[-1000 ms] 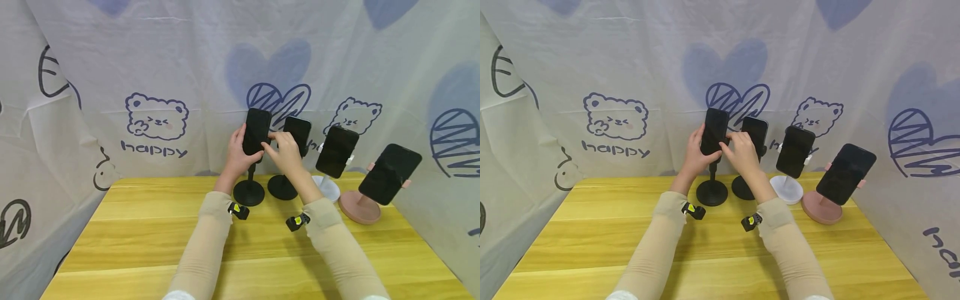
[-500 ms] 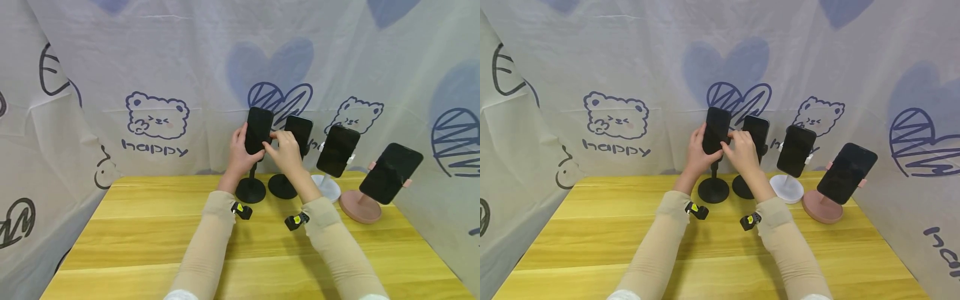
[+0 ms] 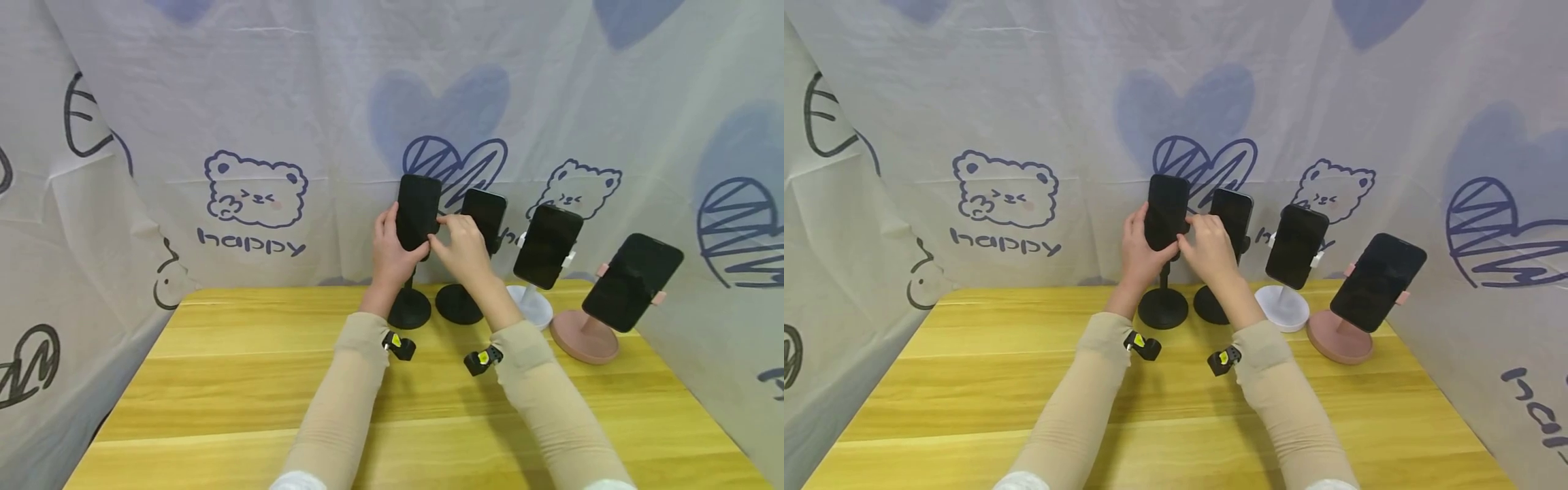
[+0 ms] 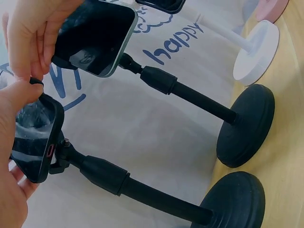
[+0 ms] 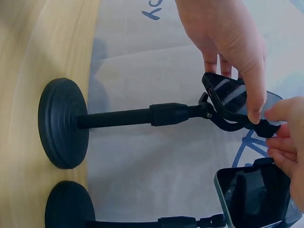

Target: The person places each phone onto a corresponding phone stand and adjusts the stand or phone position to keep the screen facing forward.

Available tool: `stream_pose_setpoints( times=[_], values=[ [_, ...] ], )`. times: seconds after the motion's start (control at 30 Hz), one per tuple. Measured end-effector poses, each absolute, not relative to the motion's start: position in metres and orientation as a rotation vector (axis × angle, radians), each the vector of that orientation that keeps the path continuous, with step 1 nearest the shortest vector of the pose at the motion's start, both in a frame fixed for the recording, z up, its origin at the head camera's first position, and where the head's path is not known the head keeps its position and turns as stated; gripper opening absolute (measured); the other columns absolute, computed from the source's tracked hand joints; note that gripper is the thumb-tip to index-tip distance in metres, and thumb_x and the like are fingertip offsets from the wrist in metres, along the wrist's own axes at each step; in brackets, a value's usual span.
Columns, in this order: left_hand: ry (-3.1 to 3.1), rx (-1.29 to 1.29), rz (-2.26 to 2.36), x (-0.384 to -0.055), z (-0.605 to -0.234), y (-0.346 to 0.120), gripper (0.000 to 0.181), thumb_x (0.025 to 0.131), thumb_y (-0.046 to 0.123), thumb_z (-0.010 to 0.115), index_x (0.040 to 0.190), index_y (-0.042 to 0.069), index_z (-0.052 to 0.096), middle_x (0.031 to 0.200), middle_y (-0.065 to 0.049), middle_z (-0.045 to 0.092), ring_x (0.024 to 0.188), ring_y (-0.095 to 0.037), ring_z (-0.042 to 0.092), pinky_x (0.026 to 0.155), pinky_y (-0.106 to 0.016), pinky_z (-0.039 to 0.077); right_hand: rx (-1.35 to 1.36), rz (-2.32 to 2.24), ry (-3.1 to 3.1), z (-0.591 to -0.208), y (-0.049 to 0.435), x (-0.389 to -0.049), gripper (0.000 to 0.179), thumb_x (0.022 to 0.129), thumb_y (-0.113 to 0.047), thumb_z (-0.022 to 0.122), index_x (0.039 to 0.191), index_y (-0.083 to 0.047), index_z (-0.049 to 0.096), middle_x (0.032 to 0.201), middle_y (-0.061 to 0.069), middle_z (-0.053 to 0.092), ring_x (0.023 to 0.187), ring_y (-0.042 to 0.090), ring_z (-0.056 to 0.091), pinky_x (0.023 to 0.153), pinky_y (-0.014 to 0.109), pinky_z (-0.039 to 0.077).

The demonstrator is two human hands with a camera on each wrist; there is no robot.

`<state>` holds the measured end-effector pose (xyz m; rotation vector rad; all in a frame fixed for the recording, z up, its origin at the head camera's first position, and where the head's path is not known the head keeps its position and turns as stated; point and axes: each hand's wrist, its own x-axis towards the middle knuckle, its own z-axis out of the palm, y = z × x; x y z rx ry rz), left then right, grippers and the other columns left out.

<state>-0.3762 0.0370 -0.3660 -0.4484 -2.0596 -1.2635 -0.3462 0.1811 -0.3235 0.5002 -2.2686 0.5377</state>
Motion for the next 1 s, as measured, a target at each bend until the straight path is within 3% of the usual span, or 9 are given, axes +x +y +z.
stream_pose_setpoints(
  times=[0.43, 0.63, 1.0],
  values=[
    [-2.169, -0.363, -0.851, -0.365, -0.370, 0.033, 0.085, 0.081, 0.045, 0.076, 0.147, 0.005, 0.040, 0.140, -0.017, 0.049, 0.125, -0.036, 0.046, 0.108, -0.049, 0.039, 0.650, 0.449, -2.209, -0.336, 0.189, -0.344, 0.043, 0.091, -0.011, 0.066, 0.129, 0.006, 0.057, 0.125, 0.023, 0.062, 0.121, 0.038, 0.054, 0.107, 0.046, 0.043],
    [-2.285, -0.347, -0.674, -0.358, -0.369, 0.026, 0.084, 0.084, 0.054, 0.069, 0.148, 0.010, 0.039, 0.147, -0.013, 0.044, 0.132, -0.035, 0.041, 0.100, -0.054, 0.044, 0.662, 0.372, -2.186, -0.341, 0.192, -0.342, 0.051, 0.089, -0.012, 0.069, 0.134, 0.007, 0.054, 0.132, 0.022, 0.059, 0.127, 0.039, 0.051, 0.109, 0.046, 0.041],
    [-2.427, -0.385, -0.526, -0.345, -0.373, 0.015, 0.079, 0.088, 0.057, 0.063, 0.149, 0.013, 0.039, 0.152, -0.010, 0.038, 0.138, -0.032, 0.033, 0.107, -0.054, 0.037, 0.675, 0.211, -2.214, -0.345, 0.192, -0.335, 0.056, 0.089, -0.015, 0.069, 0.138, 0.005, 0.051, 0.139, 0.022, 0.054, 0.136, 0.037, 0.044, 0.114, 0.044, 0.036]
  ],
)
